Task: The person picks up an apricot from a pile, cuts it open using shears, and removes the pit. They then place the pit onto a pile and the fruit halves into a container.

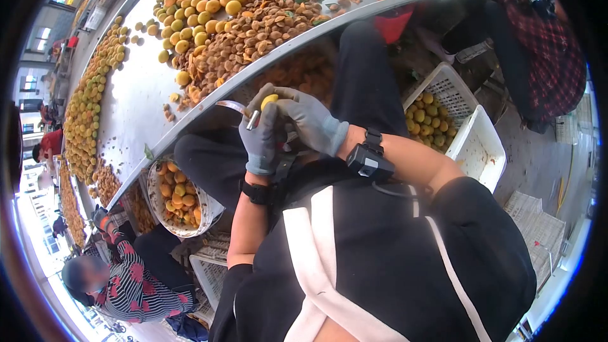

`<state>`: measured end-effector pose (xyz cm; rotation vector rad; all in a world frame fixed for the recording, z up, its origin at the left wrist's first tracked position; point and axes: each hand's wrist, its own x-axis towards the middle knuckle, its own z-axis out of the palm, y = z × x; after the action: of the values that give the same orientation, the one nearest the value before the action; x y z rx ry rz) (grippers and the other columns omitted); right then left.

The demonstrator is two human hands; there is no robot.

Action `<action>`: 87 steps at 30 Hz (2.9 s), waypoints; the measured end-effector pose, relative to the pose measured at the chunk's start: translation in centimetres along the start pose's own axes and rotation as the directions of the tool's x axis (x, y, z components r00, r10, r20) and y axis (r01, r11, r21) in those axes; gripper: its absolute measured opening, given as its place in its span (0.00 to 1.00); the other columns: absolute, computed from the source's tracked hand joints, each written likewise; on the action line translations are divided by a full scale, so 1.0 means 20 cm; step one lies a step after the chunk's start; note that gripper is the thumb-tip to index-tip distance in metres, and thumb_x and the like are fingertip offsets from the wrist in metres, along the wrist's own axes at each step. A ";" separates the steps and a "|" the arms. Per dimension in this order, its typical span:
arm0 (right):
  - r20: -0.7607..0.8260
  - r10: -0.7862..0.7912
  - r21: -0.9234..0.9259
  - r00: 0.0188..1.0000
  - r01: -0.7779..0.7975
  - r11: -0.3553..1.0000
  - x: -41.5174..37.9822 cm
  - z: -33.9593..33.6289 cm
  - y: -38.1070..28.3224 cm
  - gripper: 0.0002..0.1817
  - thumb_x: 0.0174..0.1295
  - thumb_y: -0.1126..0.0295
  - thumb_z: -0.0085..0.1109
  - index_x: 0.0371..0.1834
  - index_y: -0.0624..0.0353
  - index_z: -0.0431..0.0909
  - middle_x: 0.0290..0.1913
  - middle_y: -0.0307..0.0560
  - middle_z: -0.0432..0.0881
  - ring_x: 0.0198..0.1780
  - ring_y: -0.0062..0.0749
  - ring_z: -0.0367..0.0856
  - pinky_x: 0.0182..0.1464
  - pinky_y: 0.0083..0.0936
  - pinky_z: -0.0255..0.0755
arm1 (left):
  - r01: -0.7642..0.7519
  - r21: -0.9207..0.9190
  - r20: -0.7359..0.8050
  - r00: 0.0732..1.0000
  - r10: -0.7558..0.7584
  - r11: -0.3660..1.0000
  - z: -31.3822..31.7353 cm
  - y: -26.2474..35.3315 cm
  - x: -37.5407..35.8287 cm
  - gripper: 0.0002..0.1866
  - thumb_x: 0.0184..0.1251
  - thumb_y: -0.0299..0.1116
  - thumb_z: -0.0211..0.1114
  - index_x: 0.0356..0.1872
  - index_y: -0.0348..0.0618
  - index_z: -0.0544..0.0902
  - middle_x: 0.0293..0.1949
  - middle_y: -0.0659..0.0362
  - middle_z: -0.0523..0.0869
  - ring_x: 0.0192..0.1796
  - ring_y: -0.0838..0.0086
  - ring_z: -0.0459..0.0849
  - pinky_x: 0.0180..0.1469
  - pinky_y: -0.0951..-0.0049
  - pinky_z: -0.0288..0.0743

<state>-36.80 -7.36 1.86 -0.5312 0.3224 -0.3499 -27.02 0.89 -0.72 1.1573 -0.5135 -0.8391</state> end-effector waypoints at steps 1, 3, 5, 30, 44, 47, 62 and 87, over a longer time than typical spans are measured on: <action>-0.133 0.050 -0.057 0.990 -0.058 0.997 0.00 0.01 -0.01 0.13 0.70 0.69 0.45 0.54 0.58 0.73 0.44 0.40 0.80 0.41 0.18 0.80 0.41 0.19 0.76 | 0.000 0.001 -0.001 1.000 0.001 1.000 0.00 0.01 -0.01 0.24 0.64 0.29 0.68 0.61 0.35 0.76 0.51 0.58 0.83 0.47 0.78 0.82 0.52 0.78 0.76; -0.265 0.091 -0.110 0.960 -0.124 0.986 0.01 -0.01 -0.03 0.12 0.71 0.67 0.46 0.52 0.57 0.74 0.41 0.39 0.79 0.39 0.17 0.79 0.39 0.19 0.76 | 0.188 -0.078 0.048 0.982 -0.184 0.979 0.03 0.04 -0.02 0.26 0.64 0.29 0.68 0.63 0.38 0.74 0.54 0.58 0.82 0.48 0.78 0.82 0.51 0.78 0.76; -0.106 0.183 -0.092 0.977 -0.192 0.977 0.02 -0.10 -0.02 0.11 0.71 0.62 0.47 0.47 0.57 0.73 0.38 0.37 0.77 0.35 0.16 0.77 0.37 0.16 0.73 | 0.124 0.009 0.081 0.989 -0.125 0.992 0.01 0.04 -0.01 0.29 0.62 0.31 0.70 0.64 0.38 0.73 0.53 0.58 0.83 0.46 0.79 0.82 0.50 0.79 0.76; -0.191 0.005 -0.360 0.982 -0.075 0.930 -0.13 0.14 -0.04 0.13 0.68 0.66 0.49 0.53 0.54 0.66 0.41 0.38 0.75 0.36 0.14 0.75 0.37 0.14 0.72 | -0.396 0.483 0.124 0.914 0.387 0.781 0.01 0.05 0.04 0.20 0.64 0.45 0.68 0.47 0.39 0.85 0.37 0.56 0.89 0.37 0.72 0.87 0.41 0.75 0.79; -0.089 0.042 -0.520 0.995 -0.083 0.850 -0.08 0.04 -0.07 0.17 0.71 0.65 0.53 0.58 0.60 0.66 0.45 0.40 0.76 0.39 0.17 0.77 0.40 0.18 0.76 | -0.114 0.205 -0.105 0.985 0.138 0.972 0.03 0.03 0.05 0.19 0.70 0.43 0.63 0.46 0.34 0.84 0.40 0.58 0.87 0.39 0.78 0.82 0.45 0.78 0.76; -0.135 0.085 -0.254 0.987 -0.117 0.960 -0.07 0.05 -0.05 0.16 0.70 0.66 0.56 0.56 0.60 0.68 0.43 0.41 0.78 0.35 0.16 0.78 0.38 0.17 0.76 | -0.078 0.250 -0.125 0.986 0.112 0.965 0.02 -0.01 0.06 0.20 0.70 0.46 0.63 0.44 0.35 0.85 0.37 0.59 0.87 0.38 0.78 0.82 0.44 0.78 0.76; -0.302 0.198 -0.045 0.933 -0.221 0.974 -0.02 -0.13 -0.01 0.09 0.67 0.66 0.52 0.46 0.58 0.75 0.34 0.37 0.77 0.31 0.18 0.75 0.33 0.16 0.71 | 0.065 0.144 -0.207 0.978 -0.034 0.987 -0.07 -0.02 0.11 0.23 0.70 0.50 0.62 0.45 0.35 0.85 0.37 0.60 0.86 0.38 0.79 0.80 0.43 0.77 0.75; -0.316 -0.136 -0.445 0.939 -0.020 0.895 0.57 -0.09 -0.39 0.16 0.72 0.59 0.49 0.57 0.55 0.72 0.39 0.42 0.82 0.33 0.21 0.80 0.35 0.16 0.75 | 0.142 0.458 -0.063 0.990 -0.127 0.878 -0.35 -0.17 0.21 0.24 0.66 0.44 0.68 0.55 0.36 0.79 0.47 0.56 0.87 0.44 0.78 0.83 0.50 0.77 0.76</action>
<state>-29.18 -19.02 2.31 -0.9355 0.7354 -0.4309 -20.31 1.07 -6.57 1.6588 -0.6329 -0.8390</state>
